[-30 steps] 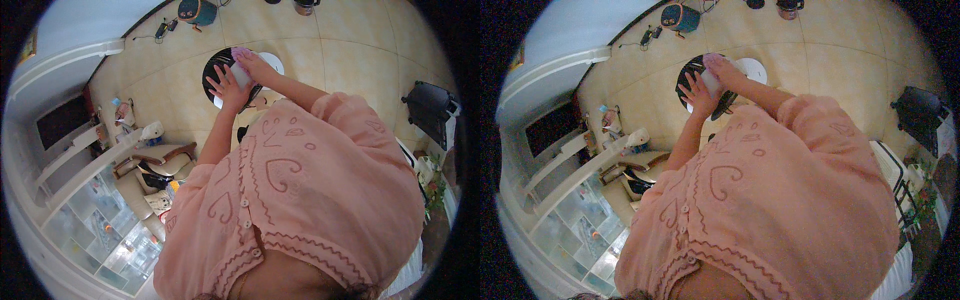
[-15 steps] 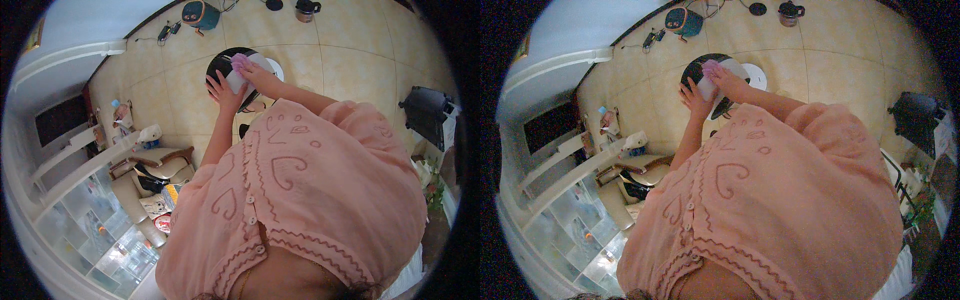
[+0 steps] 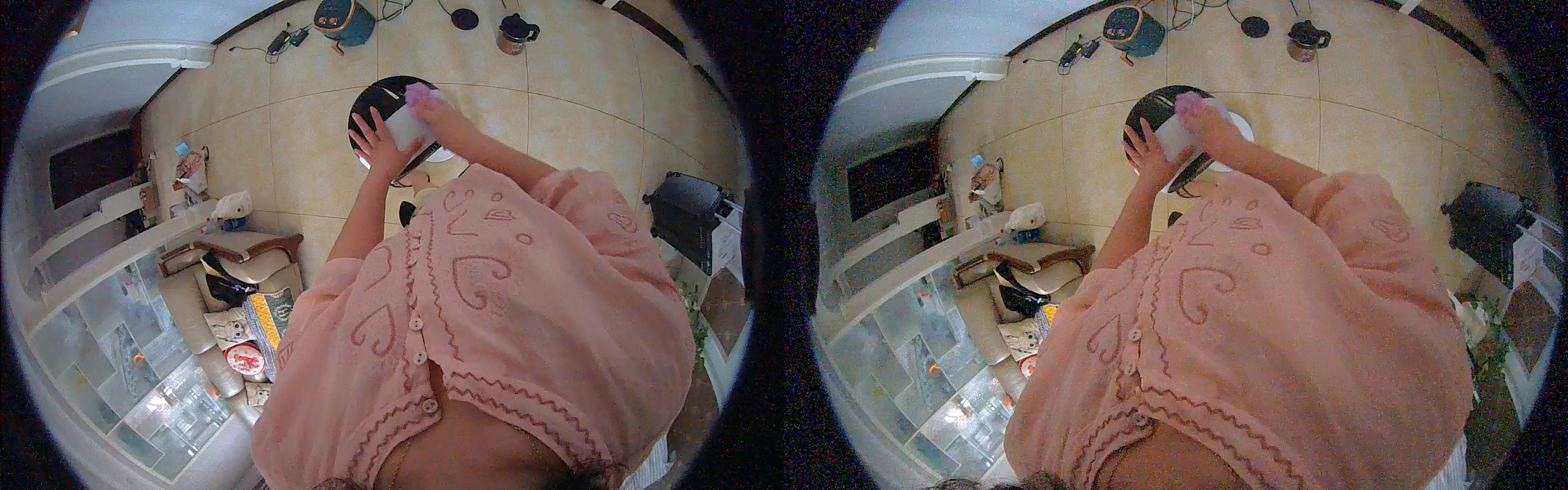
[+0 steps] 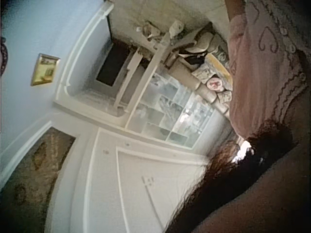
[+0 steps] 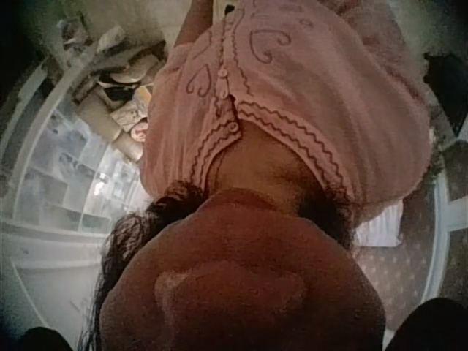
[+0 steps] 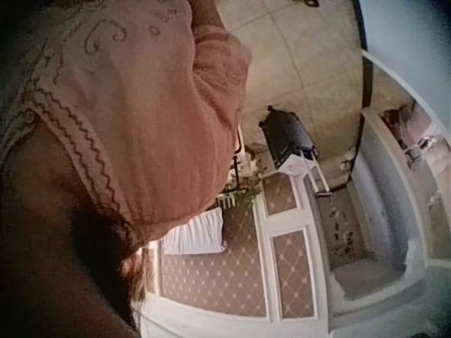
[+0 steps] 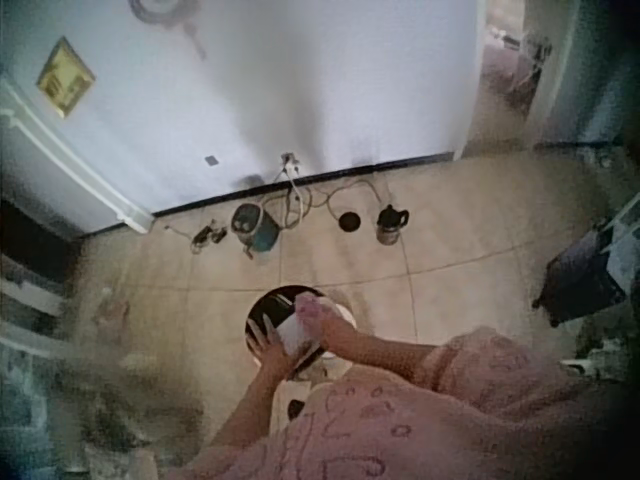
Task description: The person wipes the top surface of a white and black robotic vacuum cleaner with a pink cloth. They hold the device steady with one hand while scrubbing the top with the other, then briefly lift a black kettle from the floor before resuming the cleaning task.
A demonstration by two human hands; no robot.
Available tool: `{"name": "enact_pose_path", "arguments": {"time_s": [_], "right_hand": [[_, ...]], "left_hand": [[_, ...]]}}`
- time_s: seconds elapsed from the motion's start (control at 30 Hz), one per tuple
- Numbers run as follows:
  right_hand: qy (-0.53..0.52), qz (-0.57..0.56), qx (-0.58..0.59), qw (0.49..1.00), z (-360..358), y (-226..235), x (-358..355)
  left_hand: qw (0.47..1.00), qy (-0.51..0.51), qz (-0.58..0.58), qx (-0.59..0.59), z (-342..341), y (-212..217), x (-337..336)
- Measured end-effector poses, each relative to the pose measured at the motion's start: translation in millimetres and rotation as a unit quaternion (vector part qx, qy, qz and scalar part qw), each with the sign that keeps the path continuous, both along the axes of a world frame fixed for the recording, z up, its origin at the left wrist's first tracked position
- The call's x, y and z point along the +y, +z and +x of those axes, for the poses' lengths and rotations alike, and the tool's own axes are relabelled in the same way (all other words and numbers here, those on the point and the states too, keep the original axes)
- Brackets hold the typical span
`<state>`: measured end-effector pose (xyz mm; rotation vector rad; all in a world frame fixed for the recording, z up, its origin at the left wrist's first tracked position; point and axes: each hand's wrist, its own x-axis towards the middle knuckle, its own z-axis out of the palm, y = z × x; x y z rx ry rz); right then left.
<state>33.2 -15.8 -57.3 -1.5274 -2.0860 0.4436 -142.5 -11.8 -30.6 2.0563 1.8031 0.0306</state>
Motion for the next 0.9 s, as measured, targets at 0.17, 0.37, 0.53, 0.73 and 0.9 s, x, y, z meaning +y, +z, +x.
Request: {"name": "enact_pose_path", "arguments": {"time_s": [0.17,0.37,0.53,0.73,0.9], "right_hand": [[-0.036,-0.017,-0.015,0.999,-10.6,45.5,-34.7],[-0.090,-0.196,0.084,0.973,9.2,47.1,-8.2],[-0.044,-0.223,-0.015,0.974,16.3,39.0,3.4],[-0.004,0.129,-0.081,0.988,-26.1,28.8,-12.1],[-0.039,0.064,-0.199,0.977,-26.5,14.4,-2.7]], "left_hand": [[1.000,-0.010,0.022,0.003,3.2,-9.4,-0.3],[1.000,0.007,-0.009,-0.016,8.3,7.4,0.1],[0.999,0.010,0.000,-0.037,9.9,5.6,2.7],[1.000,-0.006,-0.003,-0.010,9.6,1.7,2.5],[1.000,0.005,-0.003,-0.008,13.1,2.9,0.1]]}}
